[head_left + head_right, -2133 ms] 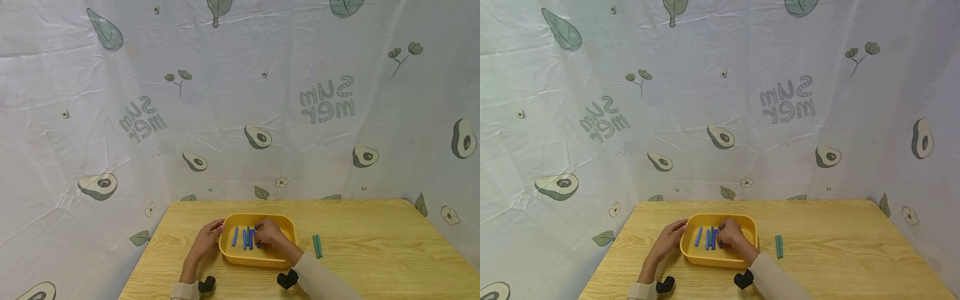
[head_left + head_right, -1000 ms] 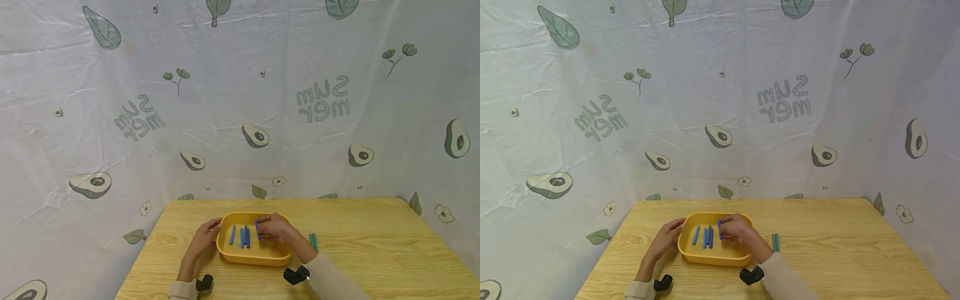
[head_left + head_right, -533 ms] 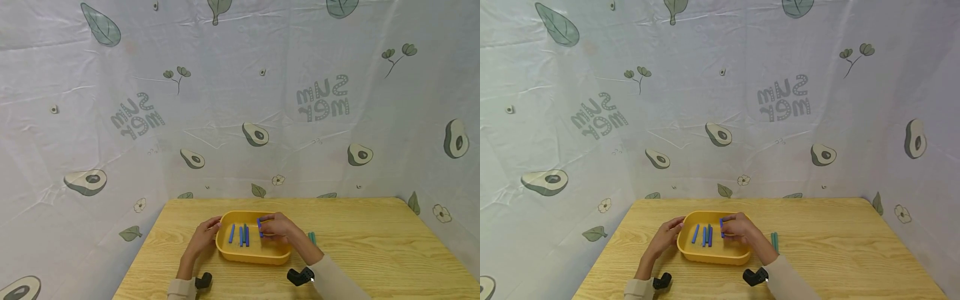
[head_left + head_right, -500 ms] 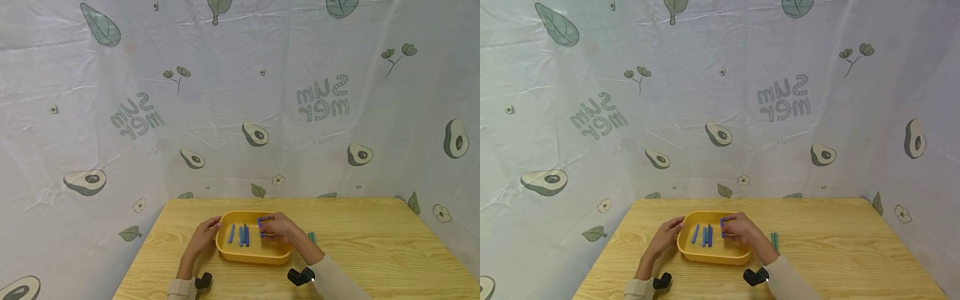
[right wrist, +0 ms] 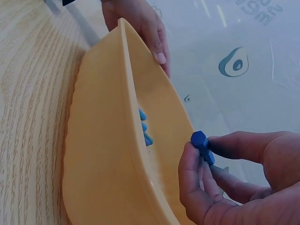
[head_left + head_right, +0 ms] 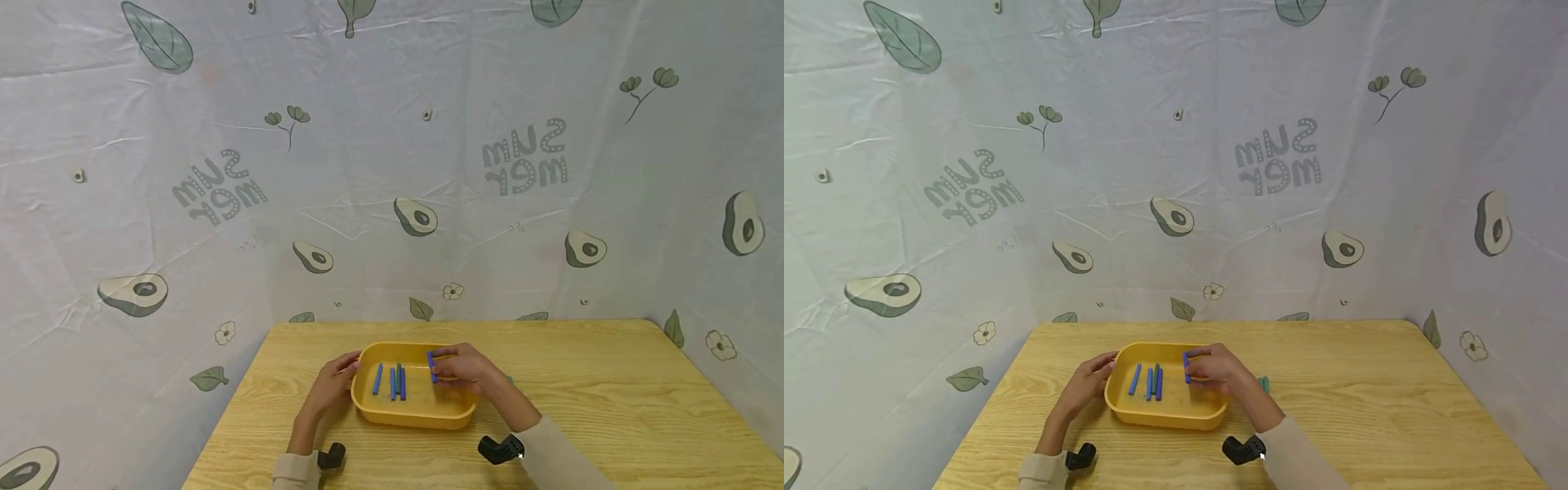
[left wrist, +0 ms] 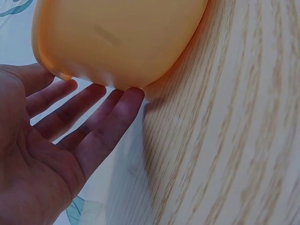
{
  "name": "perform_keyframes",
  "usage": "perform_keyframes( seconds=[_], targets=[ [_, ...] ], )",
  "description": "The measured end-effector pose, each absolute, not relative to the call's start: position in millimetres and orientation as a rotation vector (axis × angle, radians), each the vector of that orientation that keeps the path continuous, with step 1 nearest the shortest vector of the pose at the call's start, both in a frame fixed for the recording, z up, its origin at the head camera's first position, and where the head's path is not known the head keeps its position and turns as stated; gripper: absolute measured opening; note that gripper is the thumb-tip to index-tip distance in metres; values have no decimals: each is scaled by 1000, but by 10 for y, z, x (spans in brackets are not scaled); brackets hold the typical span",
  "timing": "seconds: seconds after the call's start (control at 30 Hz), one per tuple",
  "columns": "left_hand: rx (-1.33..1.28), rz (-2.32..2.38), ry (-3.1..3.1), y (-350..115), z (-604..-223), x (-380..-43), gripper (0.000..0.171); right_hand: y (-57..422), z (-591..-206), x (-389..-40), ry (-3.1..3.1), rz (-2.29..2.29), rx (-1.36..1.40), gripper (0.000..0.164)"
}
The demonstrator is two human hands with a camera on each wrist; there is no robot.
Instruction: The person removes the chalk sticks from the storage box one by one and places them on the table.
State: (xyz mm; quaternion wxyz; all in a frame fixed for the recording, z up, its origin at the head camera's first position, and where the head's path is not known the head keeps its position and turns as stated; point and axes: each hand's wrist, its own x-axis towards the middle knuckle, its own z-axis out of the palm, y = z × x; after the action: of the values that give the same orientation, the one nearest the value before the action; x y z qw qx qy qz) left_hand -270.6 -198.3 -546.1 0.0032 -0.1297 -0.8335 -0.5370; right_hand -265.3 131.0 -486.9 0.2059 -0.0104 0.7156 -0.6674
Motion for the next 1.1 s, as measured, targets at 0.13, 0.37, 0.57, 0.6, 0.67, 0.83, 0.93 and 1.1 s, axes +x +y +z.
perform_keyframes(
  seconds=[0.13, 0.37, 0.57, 0.6, 0.67, 0.83, 0.93, 1.1],
  targets=[
    [-402, -1696, -2614, -1978, -5462, -2717, 44, 1352, -4856, -2647, 1974, -1867, -49, 54],
    [-384, -1724, -2606, -1974, -5442, -2717, 45, 1475, -4806, -2637, 1914, -1888, -102, 58],
    [-345, -1843, -2593, -1970, -5446, -2697, 47, 1597, -4821, -2659, 1814, -1945, -137, 59],
    [-335, -1863, -2589, -1968, -5446, -2693, 47, 1614, -4819, -2660, 1800, -1954, -139, 59],
    [-327, -1876, -2589, -1966, -5441, -2685, 47, 1641, -4813, -2658, 1785, -1962, -147, 59],
    [-331, -1873, -2594, -1966, -5424, -2671, 48, 1701, -4784, -2641, 1768, -1967, -174, 59],
    [-350, -1837, -2609, -1971, -5419, -2666, 47, 1744, -4760, -2617, 1764, -1970, -179, 59],
    [-364, -1756, -2618, -1975, -5414, -2671, 45, 1816, -4724, -2579, 1779, -1967, -179, 61]
  ],
)
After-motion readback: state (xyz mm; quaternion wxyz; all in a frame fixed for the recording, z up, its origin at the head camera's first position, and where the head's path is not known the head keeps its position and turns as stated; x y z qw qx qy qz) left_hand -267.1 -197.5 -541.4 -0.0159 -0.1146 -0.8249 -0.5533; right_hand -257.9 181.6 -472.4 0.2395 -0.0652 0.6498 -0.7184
